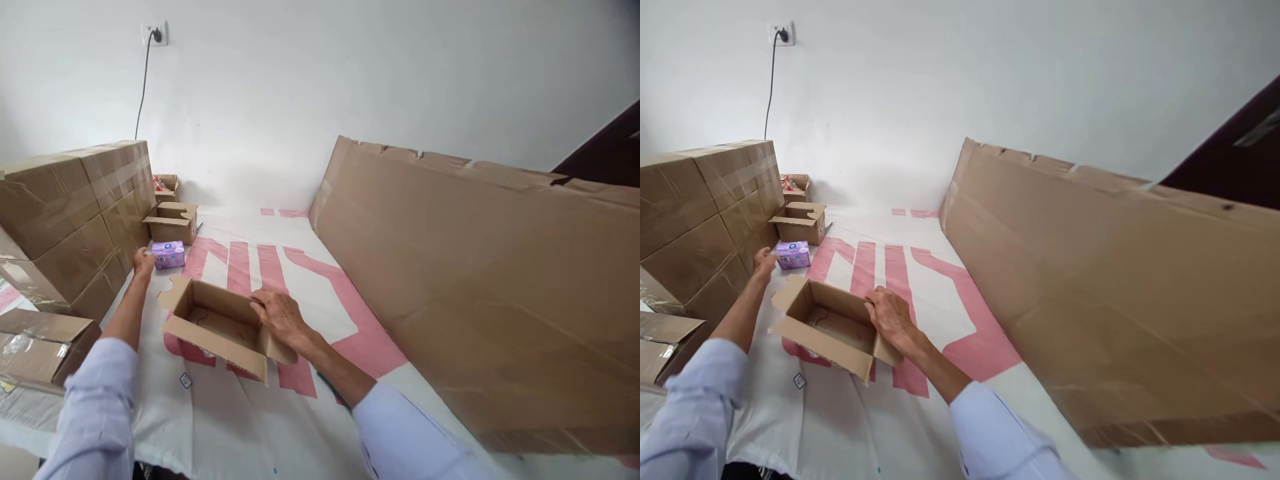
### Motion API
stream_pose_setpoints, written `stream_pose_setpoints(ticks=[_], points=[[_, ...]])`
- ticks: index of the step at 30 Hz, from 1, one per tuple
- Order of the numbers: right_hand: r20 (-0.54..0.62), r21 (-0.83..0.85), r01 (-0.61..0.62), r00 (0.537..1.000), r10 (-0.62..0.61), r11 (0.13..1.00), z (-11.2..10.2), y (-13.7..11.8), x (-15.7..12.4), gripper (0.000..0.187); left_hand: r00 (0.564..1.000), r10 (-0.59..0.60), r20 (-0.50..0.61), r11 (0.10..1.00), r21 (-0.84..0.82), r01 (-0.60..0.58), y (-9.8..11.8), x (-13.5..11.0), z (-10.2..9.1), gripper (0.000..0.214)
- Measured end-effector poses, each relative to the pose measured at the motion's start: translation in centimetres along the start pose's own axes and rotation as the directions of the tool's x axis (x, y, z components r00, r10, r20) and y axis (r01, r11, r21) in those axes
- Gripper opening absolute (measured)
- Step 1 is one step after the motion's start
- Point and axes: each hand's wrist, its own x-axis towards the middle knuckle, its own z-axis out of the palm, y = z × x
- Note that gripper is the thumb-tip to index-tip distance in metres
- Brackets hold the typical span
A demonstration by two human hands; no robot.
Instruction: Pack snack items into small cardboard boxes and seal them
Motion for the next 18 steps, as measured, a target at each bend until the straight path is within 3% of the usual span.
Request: stream_pose_setpoints(ticks=[2,3,4,6,8,9,10,13,16,18], points=[[0.003,-0.030,0.023,1.000,-0.023,0.999,0.0,-0.7,1.5,0.025,0.997,0.063,-0.035,0.998,-0.001,-0.063,2.0,-4.5,-2.7,0.043],[0.005,-0.040,0.035,0.999,-0.035,0.999,0.0,-1.2,2.3,0.026,0.978,0.208,-0.033,0.978,0.011,-0.208,2.9,-7.5,-4.1,0.038],[0.008,-0.044,0.047,0.999,-0.047,0.998,0.0,-1.7,3.1,0.025,0.936,0.352,0.002,0.936,0.032,-0.352,3.7,-10.8,-5.4,0.034],[0.013,-0.035,0.078,0.997,-0.077,0.996,-0.3,-3.1,4.5,0.024,0.813,0.556,0.170,0.813,0.090,-0.575,4.7,-17.1,-7.5,0.032],[0.003,-0.011,0.112,0.994,-0.112,0.994,-0.7,-4.2,5.1,0.023,0.692,0.612,0.382,0.686,0.178,-0.706,5.3,-21.8,-8.5,0.041],[-0.014,0.002,0.125,0.992,-0.125,0.992,-1.0,-4.6,4.9,0.025,0.664,0.576,0.478,0.641,0.240,-0.729,5.4,-23.1,-8.6,0.049],[-0.044,0.017,0.140,0.989,-0.139,0.990,-1.4,-4.7,4.3,0.028,0.658,0.516,0.548,0.603,0.313,-0.734,5.5,-23.9,-8.5,0.056],[-0.215,0.074,0.208,0.958,-0.188,0.975,-2.0,-3.3,0.2,0.036,0.711,0.331,0.620,0.497,0.527,-0.690,5.8,-23.8,-7.5,0.066],[-0.389,0.096,0.242,0.902,-0.187,0.965,-1.2,0.9,-6.5,0.036,0.734,0.254,0.630,0.401,0.622,-0.672,6.4,-23.0,-5.7,0.064],[-0.411,0.084,0.167,0.904,-0.118,0.982,0.2,4.9,-11.2,0.036,0.742,0.235,0.627,0.351,0.657,-0.667,6.8,-22.8,-4.5,0.059]])
